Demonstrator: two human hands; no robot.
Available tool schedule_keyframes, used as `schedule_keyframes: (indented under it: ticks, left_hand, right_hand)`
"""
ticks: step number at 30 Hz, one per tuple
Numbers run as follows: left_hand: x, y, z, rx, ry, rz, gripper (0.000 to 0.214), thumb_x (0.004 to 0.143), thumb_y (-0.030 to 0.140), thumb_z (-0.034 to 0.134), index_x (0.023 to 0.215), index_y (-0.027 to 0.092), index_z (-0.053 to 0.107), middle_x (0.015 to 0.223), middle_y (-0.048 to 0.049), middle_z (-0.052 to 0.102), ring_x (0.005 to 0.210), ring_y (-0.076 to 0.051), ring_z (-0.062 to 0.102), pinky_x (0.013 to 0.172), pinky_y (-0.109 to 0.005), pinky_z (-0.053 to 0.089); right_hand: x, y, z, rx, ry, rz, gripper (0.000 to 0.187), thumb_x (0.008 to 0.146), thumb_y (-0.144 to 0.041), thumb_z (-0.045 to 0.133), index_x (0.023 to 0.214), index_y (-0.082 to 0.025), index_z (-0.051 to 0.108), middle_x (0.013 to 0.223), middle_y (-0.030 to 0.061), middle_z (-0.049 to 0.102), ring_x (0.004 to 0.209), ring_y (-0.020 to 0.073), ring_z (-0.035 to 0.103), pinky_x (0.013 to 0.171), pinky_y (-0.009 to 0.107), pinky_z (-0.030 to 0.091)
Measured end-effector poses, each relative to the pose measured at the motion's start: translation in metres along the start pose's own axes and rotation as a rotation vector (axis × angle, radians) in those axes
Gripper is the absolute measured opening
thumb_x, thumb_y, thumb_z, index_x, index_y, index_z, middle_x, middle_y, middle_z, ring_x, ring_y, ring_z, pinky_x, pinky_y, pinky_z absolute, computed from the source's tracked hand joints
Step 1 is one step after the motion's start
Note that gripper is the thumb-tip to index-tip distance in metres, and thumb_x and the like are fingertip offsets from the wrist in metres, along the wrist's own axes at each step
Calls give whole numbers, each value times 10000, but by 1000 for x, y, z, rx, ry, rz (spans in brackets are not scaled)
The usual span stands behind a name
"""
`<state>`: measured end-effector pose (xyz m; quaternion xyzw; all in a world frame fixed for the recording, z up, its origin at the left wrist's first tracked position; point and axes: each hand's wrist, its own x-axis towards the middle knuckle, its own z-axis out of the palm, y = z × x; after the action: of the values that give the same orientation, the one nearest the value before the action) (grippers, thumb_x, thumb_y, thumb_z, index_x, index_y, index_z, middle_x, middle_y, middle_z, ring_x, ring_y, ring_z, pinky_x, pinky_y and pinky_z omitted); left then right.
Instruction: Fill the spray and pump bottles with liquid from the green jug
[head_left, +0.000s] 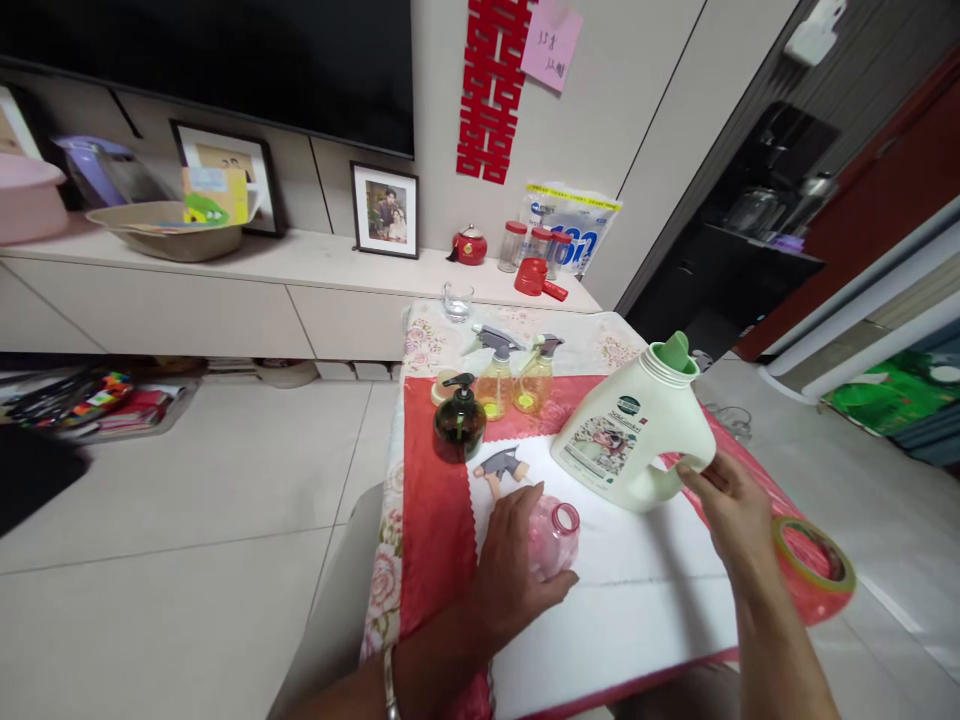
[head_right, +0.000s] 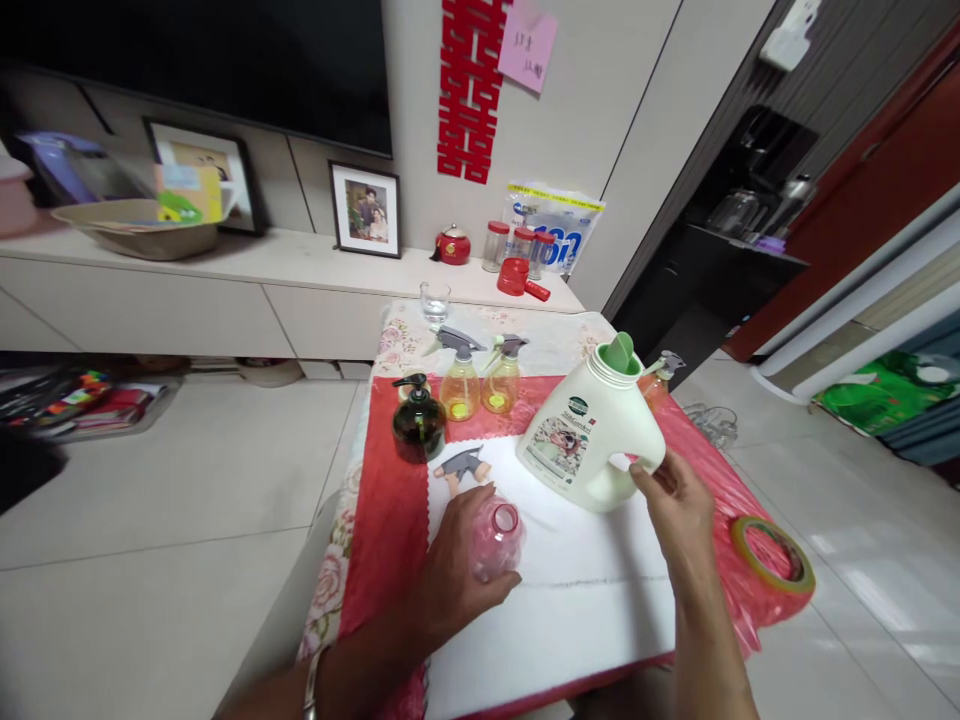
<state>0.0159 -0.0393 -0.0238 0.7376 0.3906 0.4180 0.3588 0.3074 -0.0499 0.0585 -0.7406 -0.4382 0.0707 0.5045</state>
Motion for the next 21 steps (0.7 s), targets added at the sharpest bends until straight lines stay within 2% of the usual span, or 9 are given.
schedule_keyframes:
  ticks: [2,5,8,10,12,13,15,17,21]
  left_hand:
    - [-1,-5,3,-15,11,19,956,609,172,777,1446,208,317,1403,-171,529,1333,-368,518,1145,-578,441]
    - [-1,-12,8,-30,38,38,1000,596,187,795,1461,213,294,1407,-169,511,1342,-380,504,1136,-599,441]
    - [-1,-16,11,-46,62,66,1031,586,213,811,1471,235,283,1402,-154,509,1328,-389,510,1118,-612,452]
    - [0,-19,12,-51,61,90,1047,584,226,822,1476,235,275,1404,-155,506,1323,-392,512,1117,-614,448]
    - [1,-20,13,-48,58,106,1049,592,240,828,1479,235,267,1405,-154,502,1315,-391,516,1115,-617,446]
    - [1,-20,13,-46,62,111,1045,598,251,829,1478,238,266,1403,-150,504,1308,-392,521,1111,-620,449]
    - [1,-20,13,-43,75,114,1035,608,273,829,1476,247,265,1395,-142,509,1297,-393,529,1102,-624,456]
    - [1,-19,13,-42,72,113,1037,607,283,837,1472,246,267,1386,-141,513,1294,-391,532,1097,-619,462]
    - [2,-19,11,-41,45,104,1055,589,271,860,1464,229,273,1376,-159,507,1299,-391,525,1105,-618,453]
  right_hand:
    - [9,10,7,54,-7,36,709,675,-559,738,1169,-56,665,1044,122,631,863,170,618,703,217,503]
    - [21,22,18,115,16,51,701,656,-535,783,1148,-56,645,994,101,629,812,146,594,643,189,474]
    - [29,30,30,155,50,56,560,838,-519,742,1127,-61,599,906,59,595,742,91,564,631,166,485]
    - [30,32,37,148,110,53,430,995,-470,632,1106,-58,577,854,34,548,697,47,519,623,134,474]
    - [29,30,40,127,175,41,385,1032,-438,592,1077,-56,575,829,23,521,675,29,489,608,111,457]
    - [28,27,40,116,200,32,387,989,-432,638,1062,-57,582,825,22,525,671,35,490,593,112,450]
    - [26,19,34,92,238,9,433,818,-416,731,1038,-63,609,821,23,548,668,61,502,555,127,438]
    - [23,7,23,58,264,-14,495,664,-398,708,1027,-69,644,818,30,571,667,96,516,532,151,431]
    - [22,-23,-9,-47,308,-58,562,577,-421,630,1008,-63,678,794,48,582,651,120,515,517,166,416]
